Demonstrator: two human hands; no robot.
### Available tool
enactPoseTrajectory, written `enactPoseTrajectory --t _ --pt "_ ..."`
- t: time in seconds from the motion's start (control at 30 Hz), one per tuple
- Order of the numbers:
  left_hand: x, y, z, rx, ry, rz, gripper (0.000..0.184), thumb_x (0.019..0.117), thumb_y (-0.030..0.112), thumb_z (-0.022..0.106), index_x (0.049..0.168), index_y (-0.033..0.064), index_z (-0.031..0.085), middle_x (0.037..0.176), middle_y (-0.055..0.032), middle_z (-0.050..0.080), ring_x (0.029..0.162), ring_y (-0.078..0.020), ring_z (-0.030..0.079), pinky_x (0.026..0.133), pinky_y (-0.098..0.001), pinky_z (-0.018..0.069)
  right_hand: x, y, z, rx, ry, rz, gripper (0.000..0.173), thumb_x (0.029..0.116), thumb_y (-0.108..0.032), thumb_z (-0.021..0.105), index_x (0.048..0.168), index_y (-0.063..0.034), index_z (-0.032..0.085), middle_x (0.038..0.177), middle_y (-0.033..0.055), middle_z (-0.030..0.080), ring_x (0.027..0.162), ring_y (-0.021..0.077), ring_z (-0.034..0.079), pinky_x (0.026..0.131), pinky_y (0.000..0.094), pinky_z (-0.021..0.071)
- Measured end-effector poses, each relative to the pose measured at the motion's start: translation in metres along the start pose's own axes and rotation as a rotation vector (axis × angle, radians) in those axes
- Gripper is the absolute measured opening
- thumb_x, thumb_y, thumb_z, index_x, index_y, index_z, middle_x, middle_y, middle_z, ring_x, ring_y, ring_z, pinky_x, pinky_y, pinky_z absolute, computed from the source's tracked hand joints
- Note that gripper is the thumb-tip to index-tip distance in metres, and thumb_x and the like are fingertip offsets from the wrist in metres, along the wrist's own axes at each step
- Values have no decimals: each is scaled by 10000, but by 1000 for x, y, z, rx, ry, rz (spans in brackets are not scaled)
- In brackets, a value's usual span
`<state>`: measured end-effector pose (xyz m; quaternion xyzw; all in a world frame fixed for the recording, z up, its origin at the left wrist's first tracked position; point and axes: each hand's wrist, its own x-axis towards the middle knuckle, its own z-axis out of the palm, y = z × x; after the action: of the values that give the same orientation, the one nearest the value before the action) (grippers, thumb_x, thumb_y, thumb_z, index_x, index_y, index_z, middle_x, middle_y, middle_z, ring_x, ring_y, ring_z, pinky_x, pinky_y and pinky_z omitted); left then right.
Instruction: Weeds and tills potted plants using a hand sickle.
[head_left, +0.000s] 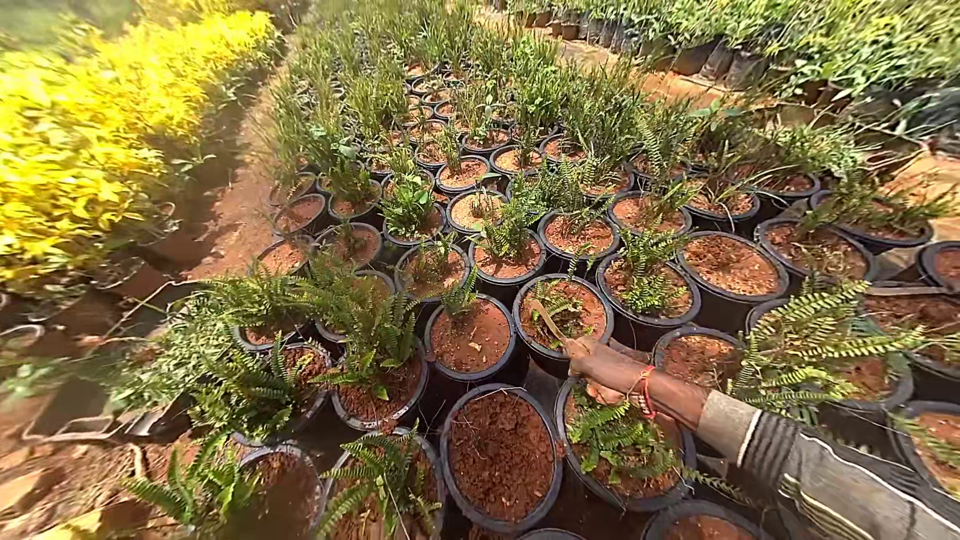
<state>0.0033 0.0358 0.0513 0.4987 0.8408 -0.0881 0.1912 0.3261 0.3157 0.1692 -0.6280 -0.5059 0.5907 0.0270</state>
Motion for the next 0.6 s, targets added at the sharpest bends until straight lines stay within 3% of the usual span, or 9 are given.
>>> enactPoseTrajectory --t 0.1,0.2,0.3,0.4,0.5,0.6 --pt "4 -12 31 -85 219 69 445 973 325 497 1202 16 722 1340 -265 644 1284 -443 594 1089 -550 461 -17 4 -23 -71 -37 -14 325 1013 -157 600 1322 -97 522 791 82 559 548 140 534 512 294 480" --pt "6 -15 40 -78 254 69 444 978 345 488 1192 41 731 1324 -245 658 1268 -429 609 1074 -542 478 -10 1 -37 -175 33 -88 247 980 -172 652 1197 -75 584 755 115 614 530 185 582 510 334 514" --pt "7 -12 31 -19 156 10 477 990 365 438 1258 74 704 1400 -198 629 1335 -370 577 1116 -514 449 9 4 -24 -217 72 -157 314 996 -184 640 1279 -85 544 872 144 626 602 218 601 571 385 533" --pt "11 -15 41 -5 248 27 468 975 355 444 1223 69 718 1361 -193 658 1300 -370 609 1088 -512 477 1 7 -16 -359 -22 -57 301 1017 -218 594 1284 -102 516 869 102 583 622 181 564 596 360 501" --pt "6 -16 42 -82 292 71 439 968 319 487 1175 20 731 1310 -253 663 1260 -434 616 1056 -546 491 -14 12 -46 -467 -118 -102 310 1013 -159 597 1315 -101 565 888 119 608 671 202 579 630 396 505" --pt "4 -15 43 -99 300 93 436 969 324 488 1165 17 728 1289 -260 666 1244 -445 618 1048 -556 494 -32 13 -90 -756 -158 -135 267 996 -168 634 1248 -92 594 972 150 645 784 259 634 716 464 524"
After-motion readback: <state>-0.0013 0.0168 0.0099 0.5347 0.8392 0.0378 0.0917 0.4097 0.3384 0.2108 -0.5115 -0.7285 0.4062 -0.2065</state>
